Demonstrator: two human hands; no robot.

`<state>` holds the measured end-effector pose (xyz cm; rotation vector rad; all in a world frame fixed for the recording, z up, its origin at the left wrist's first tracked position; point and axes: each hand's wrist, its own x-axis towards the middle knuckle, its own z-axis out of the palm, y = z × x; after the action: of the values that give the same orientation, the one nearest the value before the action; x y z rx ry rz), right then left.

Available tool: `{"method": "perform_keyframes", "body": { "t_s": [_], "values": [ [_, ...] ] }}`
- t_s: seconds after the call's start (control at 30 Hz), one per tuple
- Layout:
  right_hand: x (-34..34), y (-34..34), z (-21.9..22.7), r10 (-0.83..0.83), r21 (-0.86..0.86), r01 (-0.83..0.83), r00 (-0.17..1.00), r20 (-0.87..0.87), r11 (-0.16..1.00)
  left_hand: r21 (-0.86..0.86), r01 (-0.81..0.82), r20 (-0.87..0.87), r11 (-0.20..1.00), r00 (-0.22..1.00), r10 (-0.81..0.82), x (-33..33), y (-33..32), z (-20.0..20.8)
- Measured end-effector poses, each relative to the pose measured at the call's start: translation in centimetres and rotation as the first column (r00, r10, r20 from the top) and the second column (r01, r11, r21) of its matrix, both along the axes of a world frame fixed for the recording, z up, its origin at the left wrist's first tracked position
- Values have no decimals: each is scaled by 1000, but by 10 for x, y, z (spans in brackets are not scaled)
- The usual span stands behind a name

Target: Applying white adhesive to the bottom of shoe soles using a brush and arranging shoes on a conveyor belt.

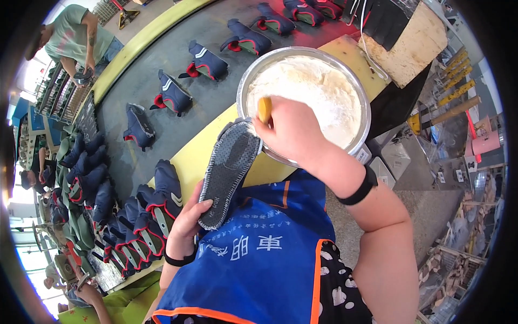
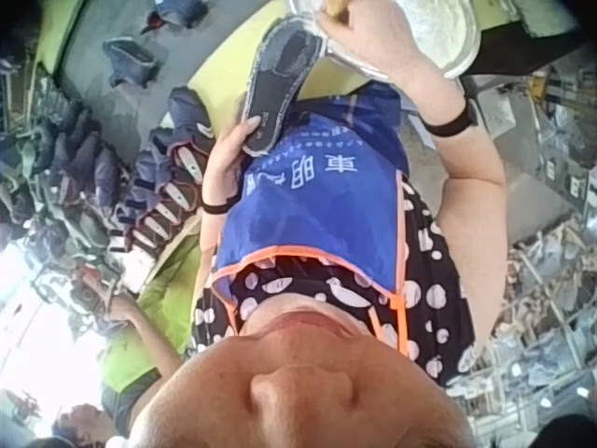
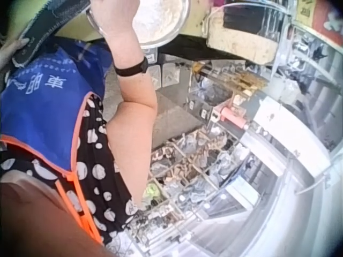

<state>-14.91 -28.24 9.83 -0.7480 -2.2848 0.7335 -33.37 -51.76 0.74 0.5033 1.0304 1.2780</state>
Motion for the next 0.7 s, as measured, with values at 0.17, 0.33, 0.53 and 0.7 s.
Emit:
{"method": "perform_keyframes", "body": {
  "t_s": [0.17, 0.33, 0.53, 0.7],
  "values": [
    [27, -31, -12, 30, -392, -37, 999, -25, 919, -148, -44, -170, 988, 985, 19, 3, -14, -8],
    [51, -23, -31, -310, -534, 21, 833, -458, 845, -57, 96, -89, 994, 991, -101, -6, -19, -5],
    [65, -11, -73, -329, -133, 302, 831, -448, 944, -113, -52, 485, 992, 869, 101, -27, -24, 33],
    [69, -15, -98, -288, -117, 266, 819, -496, 957, -85, -448, 458, 890, 776, 434, -100, -27, 65]
  ]
}}
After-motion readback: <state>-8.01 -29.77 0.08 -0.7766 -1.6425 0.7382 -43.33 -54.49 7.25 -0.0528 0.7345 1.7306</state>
